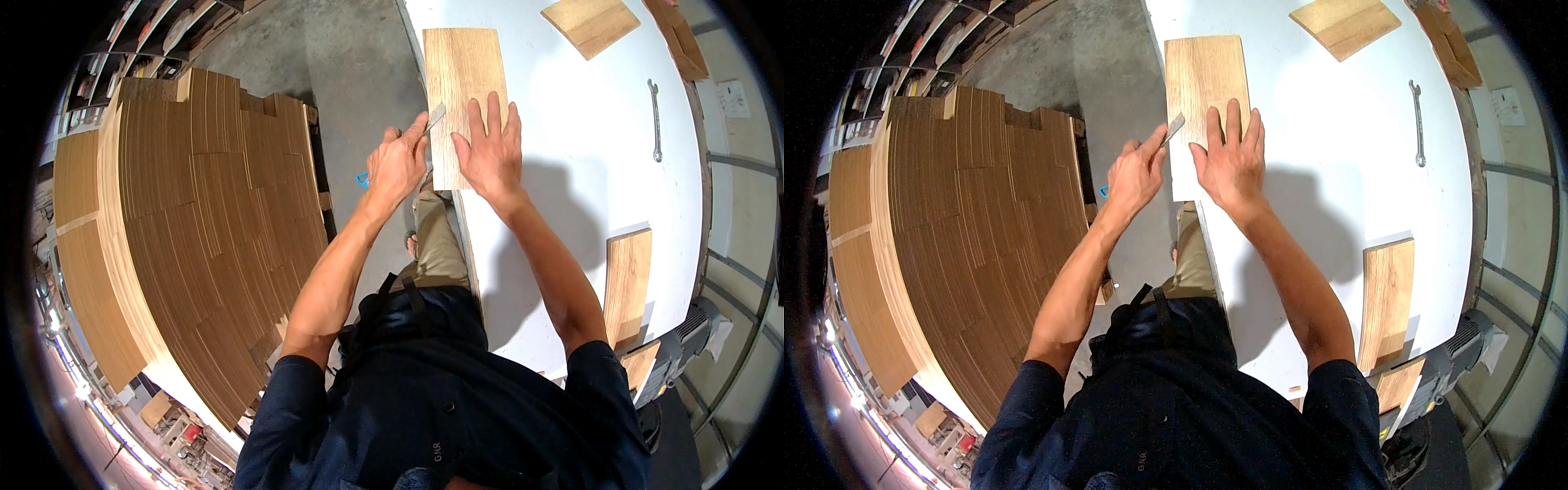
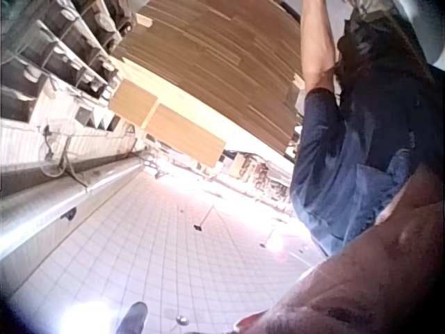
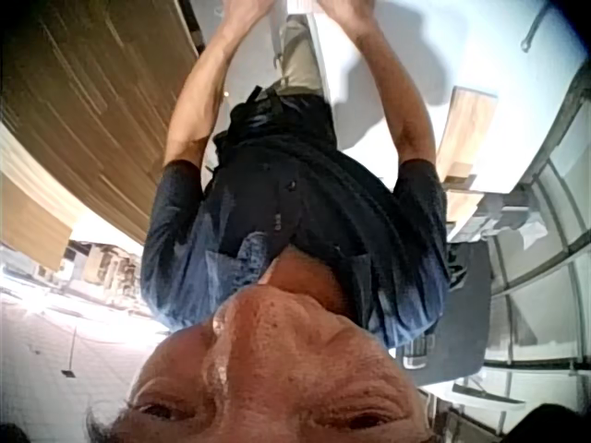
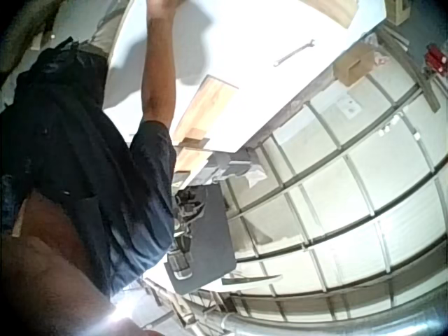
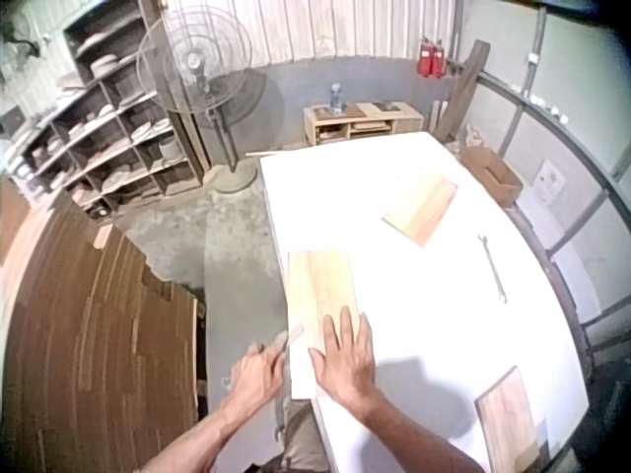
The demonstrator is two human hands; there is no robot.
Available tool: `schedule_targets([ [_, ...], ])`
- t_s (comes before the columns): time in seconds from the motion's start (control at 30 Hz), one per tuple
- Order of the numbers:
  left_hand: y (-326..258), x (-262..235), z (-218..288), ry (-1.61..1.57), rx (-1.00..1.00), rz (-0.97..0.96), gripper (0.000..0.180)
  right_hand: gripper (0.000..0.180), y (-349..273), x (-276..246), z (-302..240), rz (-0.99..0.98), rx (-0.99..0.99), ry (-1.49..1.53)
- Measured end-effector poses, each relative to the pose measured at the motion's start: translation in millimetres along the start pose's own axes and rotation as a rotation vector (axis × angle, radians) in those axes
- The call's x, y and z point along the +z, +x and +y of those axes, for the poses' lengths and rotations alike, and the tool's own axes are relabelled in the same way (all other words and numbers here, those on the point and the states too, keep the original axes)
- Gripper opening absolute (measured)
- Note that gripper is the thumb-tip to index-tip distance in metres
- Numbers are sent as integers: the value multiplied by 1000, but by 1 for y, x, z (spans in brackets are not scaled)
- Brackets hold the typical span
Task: The person picks up rectangular wood panels, uses a utility knife to scrape excess material from the edges, and places the panels into a stack.
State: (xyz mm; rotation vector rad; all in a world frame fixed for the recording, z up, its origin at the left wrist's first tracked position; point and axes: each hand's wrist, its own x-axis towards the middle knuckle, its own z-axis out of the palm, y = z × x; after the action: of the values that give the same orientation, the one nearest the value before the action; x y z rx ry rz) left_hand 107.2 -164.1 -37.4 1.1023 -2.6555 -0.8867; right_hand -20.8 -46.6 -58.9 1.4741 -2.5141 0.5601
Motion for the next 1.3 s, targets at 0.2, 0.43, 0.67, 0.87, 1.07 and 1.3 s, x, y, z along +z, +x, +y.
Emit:
schedule_targets([
  [0.2, 23, -3, 0, 14, -6, 16, 41, 62, 0, -1, -1, -6, -3, -13],
  [0.43, 50, -8, 0, 50, -4, -24, 41, 61, 2, -3, -1, -62, 8, -68],
  [0.67, 86, -9, -4, 58, 20, 16, 41, 60, 3, -5, -1, -105, 19, -42],
  [0.87, 119, -13, -4, 69, 25, 3, 40, 60, 3, -7, -2, -111, 28, -8],
  [1.07, 139, -13, -9, 25, 24, -14, 39, 58, 3, -7, -2, -111, 40, -10],
  [1.3, 167, -14, -10, 42, 27, 2, 39, 58, 5, -10, -3, -120, 41, -33],
])
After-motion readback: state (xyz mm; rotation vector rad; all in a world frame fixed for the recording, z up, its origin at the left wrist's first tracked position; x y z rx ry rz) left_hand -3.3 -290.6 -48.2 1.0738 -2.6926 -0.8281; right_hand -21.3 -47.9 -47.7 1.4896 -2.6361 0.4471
